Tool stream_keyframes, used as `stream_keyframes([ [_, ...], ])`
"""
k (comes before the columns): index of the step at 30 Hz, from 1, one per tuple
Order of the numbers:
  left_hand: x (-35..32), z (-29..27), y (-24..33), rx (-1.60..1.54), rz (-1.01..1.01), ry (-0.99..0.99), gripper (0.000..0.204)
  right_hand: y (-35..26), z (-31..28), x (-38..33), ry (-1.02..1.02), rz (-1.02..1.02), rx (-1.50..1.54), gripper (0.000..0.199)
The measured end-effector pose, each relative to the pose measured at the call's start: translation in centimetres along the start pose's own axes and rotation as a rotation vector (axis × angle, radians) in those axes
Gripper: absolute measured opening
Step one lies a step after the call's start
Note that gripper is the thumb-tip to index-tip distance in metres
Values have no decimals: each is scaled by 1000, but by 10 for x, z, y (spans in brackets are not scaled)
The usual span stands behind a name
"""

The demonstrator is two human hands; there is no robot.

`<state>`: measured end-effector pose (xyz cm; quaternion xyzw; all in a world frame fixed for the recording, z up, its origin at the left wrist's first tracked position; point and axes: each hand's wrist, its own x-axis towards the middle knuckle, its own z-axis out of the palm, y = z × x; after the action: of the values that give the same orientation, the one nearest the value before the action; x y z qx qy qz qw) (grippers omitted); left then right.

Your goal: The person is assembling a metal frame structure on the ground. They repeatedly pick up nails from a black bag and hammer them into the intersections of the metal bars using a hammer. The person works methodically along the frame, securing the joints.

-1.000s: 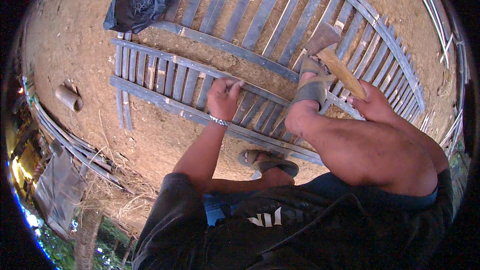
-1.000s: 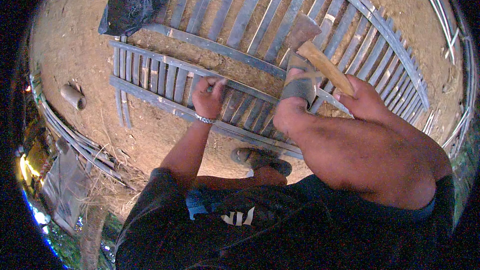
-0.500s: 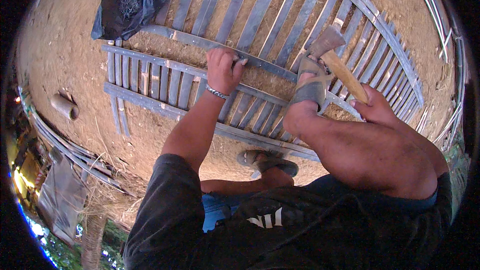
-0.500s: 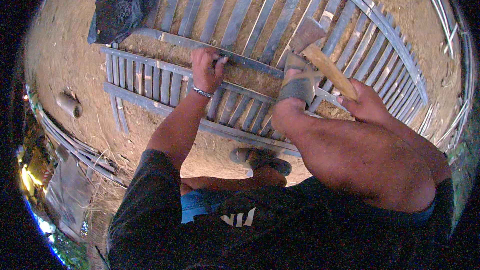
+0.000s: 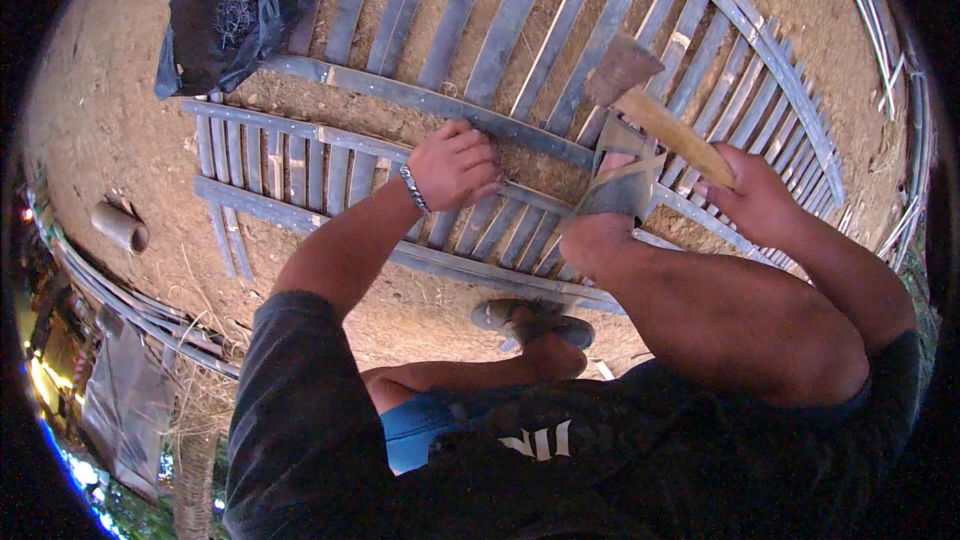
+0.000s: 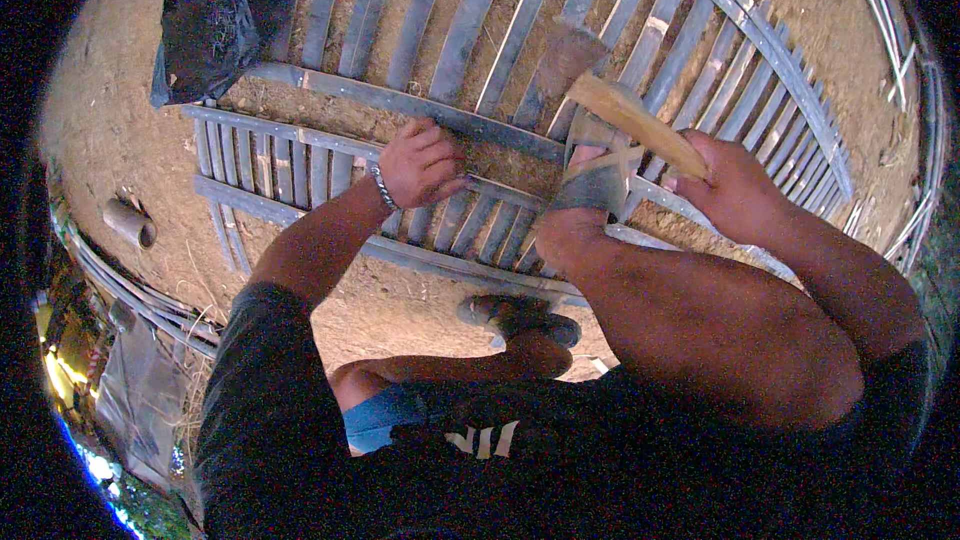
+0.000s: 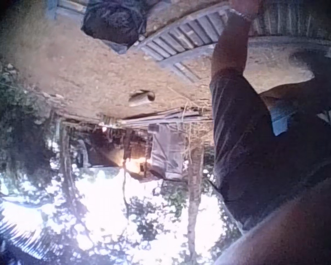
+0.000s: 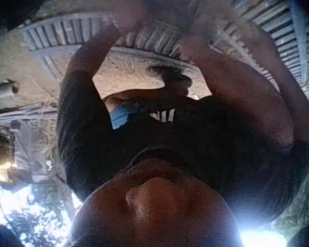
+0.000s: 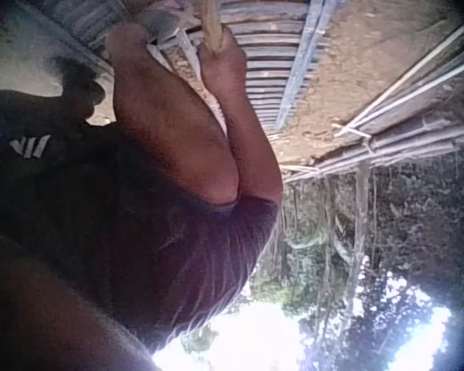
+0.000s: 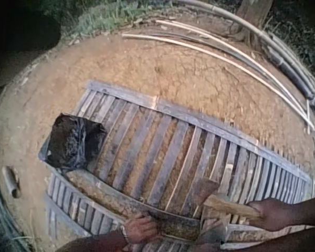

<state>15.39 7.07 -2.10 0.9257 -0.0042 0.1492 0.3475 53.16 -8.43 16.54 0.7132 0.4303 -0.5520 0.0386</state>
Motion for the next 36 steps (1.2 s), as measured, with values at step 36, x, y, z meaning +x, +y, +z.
stream_keyframes([
  [36, -5, 11, 8, 130, -148, 107, 19, -45, 31, 39, -43, -107, 9, 34],
])
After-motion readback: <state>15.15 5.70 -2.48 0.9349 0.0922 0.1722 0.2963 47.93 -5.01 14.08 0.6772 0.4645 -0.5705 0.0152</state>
